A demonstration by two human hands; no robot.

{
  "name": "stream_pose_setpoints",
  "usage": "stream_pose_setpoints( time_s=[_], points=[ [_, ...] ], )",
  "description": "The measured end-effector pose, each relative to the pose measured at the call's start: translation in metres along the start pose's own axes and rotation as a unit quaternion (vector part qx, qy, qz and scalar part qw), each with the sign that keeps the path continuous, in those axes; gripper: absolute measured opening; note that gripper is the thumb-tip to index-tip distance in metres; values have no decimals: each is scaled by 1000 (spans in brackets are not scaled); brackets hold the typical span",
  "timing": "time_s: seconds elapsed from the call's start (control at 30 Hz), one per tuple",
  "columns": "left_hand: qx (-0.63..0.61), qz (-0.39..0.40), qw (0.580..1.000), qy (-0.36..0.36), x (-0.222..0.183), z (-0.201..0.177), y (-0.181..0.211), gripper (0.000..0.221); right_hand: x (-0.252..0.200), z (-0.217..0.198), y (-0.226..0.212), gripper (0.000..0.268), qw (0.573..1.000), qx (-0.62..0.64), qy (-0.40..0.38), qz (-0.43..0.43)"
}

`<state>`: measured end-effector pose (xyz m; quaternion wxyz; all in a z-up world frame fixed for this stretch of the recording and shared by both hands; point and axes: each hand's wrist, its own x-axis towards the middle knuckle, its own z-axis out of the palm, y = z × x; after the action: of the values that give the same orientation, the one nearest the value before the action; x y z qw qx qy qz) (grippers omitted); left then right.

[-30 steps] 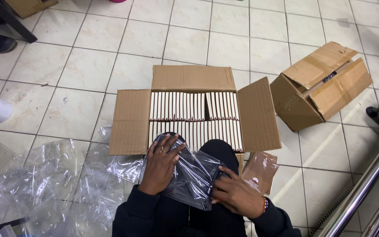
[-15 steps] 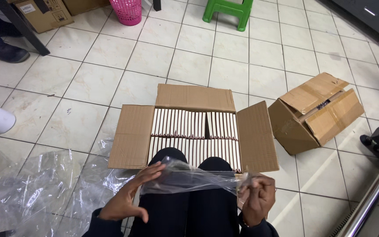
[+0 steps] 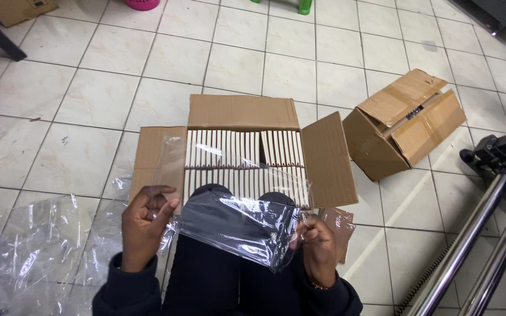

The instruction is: The person places notebooks into plastic bags, seals them, and then puts the bagged notebooks into a cardboard box.

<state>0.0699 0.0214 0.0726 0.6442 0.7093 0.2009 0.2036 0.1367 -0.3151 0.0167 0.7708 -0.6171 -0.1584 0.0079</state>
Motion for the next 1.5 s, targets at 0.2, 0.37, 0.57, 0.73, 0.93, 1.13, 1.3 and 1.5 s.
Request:
stream_pose_setpoints(
  time_s=[0.2,0.37,0.57,0.73,0.93,1.13,1.3,1.5],
  points=[
    [123,-28,984,-125,17,-7,14,26,10,3,-1,33,967,150,37,205],
    [120,-113,978,-126,23,-8,7,33,10,15,13,16,960,133,151,194],
    [465,215,855,79,-2,20,-17,91,5,36,31,18,957,125,133,224],
    [529,358,761,-115,-104,89,-24,110,2,53,21,23,960,91,78,252],
    [477,410,777,-33,-89,102,-58,30,1,51,15,27,950,92,7,299],
    [383,404,828,-63,-81,82,-64,34,36,11,25,23,967,59,-20,248],
    [369,377,848,-51,-74,74,-58,27,111,-45,95,31,980,-141,4,138],
    [334,383,861,-25,-66,78,-51,17,178,-74,238,23,862,-482,-115,106]
  ],
)
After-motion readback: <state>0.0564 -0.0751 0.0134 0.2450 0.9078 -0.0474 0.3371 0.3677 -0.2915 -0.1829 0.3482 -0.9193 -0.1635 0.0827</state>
